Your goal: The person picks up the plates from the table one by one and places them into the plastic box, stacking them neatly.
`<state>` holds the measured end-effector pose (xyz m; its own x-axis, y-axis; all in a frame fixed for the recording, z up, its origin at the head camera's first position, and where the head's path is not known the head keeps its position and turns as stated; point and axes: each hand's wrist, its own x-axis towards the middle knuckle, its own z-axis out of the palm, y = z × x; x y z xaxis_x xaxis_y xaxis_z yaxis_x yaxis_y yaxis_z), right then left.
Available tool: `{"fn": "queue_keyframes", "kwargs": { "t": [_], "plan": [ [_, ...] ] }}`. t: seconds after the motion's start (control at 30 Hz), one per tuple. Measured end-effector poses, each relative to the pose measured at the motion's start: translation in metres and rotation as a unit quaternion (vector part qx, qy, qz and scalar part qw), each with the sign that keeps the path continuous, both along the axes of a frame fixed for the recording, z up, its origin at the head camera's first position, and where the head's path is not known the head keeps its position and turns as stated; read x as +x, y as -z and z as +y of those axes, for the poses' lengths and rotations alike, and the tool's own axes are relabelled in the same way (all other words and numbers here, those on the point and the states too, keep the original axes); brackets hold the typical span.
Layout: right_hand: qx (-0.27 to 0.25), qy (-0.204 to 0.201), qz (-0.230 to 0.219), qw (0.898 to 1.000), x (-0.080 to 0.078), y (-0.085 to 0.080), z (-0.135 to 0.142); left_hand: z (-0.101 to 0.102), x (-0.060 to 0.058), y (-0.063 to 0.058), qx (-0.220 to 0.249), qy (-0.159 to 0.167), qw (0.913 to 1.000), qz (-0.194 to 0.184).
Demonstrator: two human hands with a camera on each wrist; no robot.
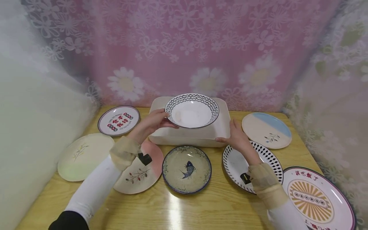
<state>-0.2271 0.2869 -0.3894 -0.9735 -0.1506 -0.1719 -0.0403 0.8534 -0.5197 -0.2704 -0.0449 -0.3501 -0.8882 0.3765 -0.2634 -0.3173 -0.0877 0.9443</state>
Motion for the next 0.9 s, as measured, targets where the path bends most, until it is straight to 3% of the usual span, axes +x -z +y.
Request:
{"fn": "queue_keyframes", "kwargs": {
  "t": [0.33, 0.67, 0.9],
  "plan": [
    [-0.002, 0.012, 0.0, 1.0, -0.002, -0.001, 0.001, 0.034, -0.031, 0.028, -0.05, -0.012, 0.9973, -0.053],
    [-0.003, 0.024, -0.011, 1.0, -0.005, 0.002, -0.004, 0.046, -0.04, 0.055, -0.072, -0.014, 0.9949, -0.069],
    [0.007, 0.035, -0.017, 0.999, -0.003, 0.001, -0.003, 0.057, -0.046, 0.065, -0.092, 0.015, 0.9925, -0.079]
  ]
}}
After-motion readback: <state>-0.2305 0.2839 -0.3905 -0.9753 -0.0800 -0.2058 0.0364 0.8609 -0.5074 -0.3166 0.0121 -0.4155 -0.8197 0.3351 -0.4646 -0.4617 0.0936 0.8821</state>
